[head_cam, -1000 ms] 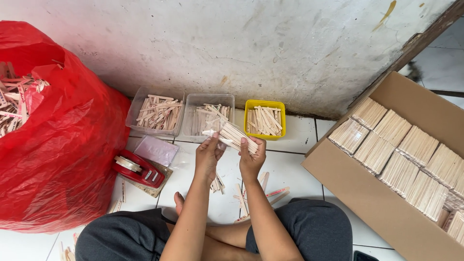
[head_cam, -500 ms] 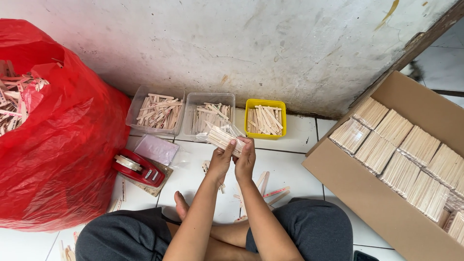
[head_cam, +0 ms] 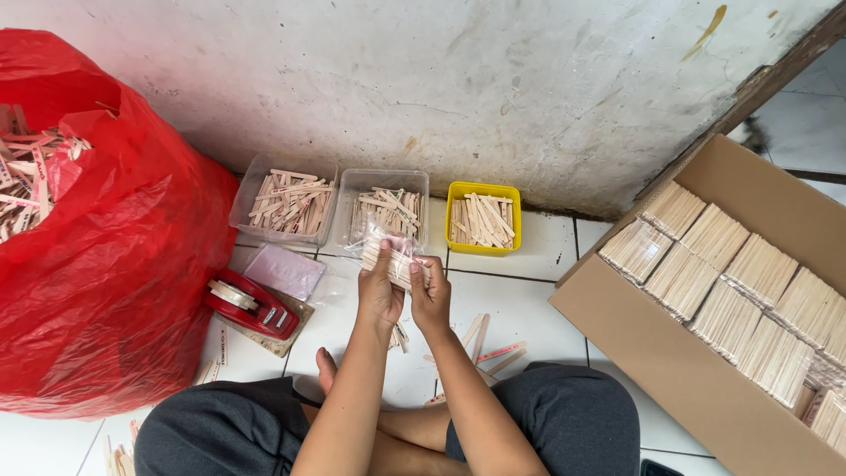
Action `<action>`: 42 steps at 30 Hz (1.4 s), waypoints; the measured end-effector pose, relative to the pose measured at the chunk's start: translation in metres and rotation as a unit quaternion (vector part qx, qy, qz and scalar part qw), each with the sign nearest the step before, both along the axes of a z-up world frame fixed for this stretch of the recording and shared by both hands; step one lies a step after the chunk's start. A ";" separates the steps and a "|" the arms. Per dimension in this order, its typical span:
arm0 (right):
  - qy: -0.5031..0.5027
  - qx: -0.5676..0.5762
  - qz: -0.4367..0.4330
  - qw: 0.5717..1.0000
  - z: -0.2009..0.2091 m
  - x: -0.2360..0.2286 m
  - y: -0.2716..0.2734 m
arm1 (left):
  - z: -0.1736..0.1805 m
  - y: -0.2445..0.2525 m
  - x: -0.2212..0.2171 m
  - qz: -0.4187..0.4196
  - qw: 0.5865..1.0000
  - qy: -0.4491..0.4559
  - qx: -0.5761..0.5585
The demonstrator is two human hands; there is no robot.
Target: The person sits on the floor and packs small wooden sticks into clear plastic bags. They gather sticks from the floor and nearby containers, align them into bundles, and insert them into bags. The person then seals the bags and places the finished packages into a cardboard box.
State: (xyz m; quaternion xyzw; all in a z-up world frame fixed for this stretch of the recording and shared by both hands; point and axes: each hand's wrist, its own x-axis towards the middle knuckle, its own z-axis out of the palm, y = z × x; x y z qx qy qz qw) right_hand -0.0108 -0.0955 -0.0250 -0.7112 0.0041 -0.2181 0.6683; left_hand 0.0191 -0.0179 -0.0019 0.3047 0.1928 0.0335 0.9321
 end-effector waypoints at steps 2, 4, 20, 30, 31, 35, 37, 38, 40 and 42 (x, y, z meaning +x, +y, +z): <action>0.021 -0.005 0.070 0.997 0.031 -0.004 -0.007 | -0.003 0.004 0.004 -0.014 1.000 -0.001 0.010; 0.042 -0.006 0.137 0.990 0.038 -0.009 -0.019 | -0.007 0.014 0.005 -0.029 0.999 0.001 0.024; -0.029 -0.071 0.157 0.985 0.027 -0.006 0.000 | 0.046 0.047 -0.011 -0.145 0.989 0.017 0.027; -0.032 -0.050 0.109 0.992 -0.007 0.006 -0.004 | 0.048 0.041 -0.013 -0.168 0.983 0.036 0.062; -0.031 -0.051 0.109 0.992 0.003 0.005 -0.009 | 0.046 0.042 -0.012 -0.169 0.983 0.036 0.061; -0.034 -0.066 0.179 0.981 0.017 0.005 -0.018 | 0.042 0.043 -0.013 -0.169 0.981 0.057 0.073; -0.031 -0.064 0.152 0.986 0.003 0.009 -0.021 | 0.038 0.038 -0.013 -0.176 0.980 0.065 0.072; -0.027 -0.047 0.122 0.991 -0.009 0.012 -0.023 | 0.034 0.035 -0.012 -0.180 0.978 0.064 0.078; -0.022 -0.031 0.093 0.995 -0.009 0.011 -0.021 | 0.036 0.033 -0.010 -0.184 0.977 0.063 0.084; -0.031 -0.054 0.070 0.996 0.013 0.004 -0.014 | 0.046 0.035 -0.010 -0.179 0.979 0.063 0.074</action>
